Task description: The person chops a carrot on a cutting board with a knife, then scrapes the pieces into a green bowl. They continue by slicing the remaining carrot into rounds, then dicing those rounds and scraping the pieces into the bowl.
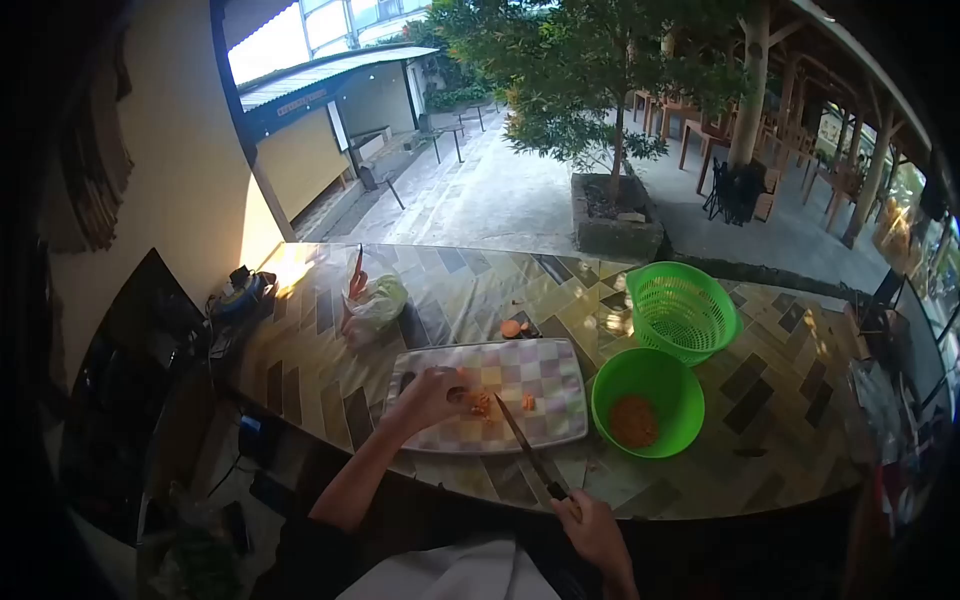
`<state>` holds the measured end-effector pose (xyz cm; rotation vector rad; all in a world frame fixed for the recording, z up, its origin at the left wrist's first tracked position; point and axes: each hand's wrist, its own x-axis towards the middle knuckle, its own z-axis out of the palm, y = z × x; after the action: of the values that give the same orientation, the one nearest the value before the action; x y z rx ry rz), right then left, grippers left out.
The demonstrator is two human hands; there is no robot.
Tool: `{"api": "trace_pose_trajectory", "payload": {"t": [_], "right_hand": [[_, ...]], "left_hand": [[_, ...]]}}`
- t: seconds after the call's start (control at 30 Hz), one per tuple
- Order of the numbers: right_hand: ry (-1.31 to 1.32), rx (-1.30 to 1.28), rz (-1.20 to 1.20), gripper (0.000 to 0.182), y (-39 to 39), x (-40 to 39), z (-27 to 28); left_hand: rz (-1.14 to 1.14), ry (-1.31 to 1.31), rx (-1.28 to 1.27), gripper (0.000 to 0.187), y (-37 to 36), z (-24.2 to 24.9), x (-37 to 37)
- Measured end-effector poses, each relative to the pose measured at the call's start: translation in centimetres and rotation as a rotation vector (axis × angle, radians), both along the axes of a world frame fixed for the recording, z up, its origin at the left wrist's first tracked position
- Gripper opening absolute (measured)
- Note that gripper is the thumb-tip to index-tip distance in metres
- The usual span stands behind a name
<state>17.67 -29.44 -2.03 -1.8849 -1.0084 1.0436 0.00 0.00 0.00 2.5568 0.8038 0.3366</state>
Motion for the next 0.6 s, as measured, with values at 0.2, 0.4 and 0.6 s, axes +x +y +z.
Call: {"api": "trace_pose_trajectory", "payload": {"t": [0.2,0.4,0.6], "right_hand": [[-0.087,0.053,0.140,0.038,3.5,-2.6,-1.9],[-0.157,-0.020,0.022,0.036,4.9,-4.5,0.1],[-0.153,0.021,-0.015,0.035,5.1,-6.7,-0.2]], "left_hand": [[0.087,-0.148,0.247,0.016,-1.5,-5.5,-5.0],[0.157,-0.343,0.124,0.023,-2.7,-6.6,-5.6],[0.098,-0.389,0.014,0.030,-1.5,-6.0,-6.9]]}}
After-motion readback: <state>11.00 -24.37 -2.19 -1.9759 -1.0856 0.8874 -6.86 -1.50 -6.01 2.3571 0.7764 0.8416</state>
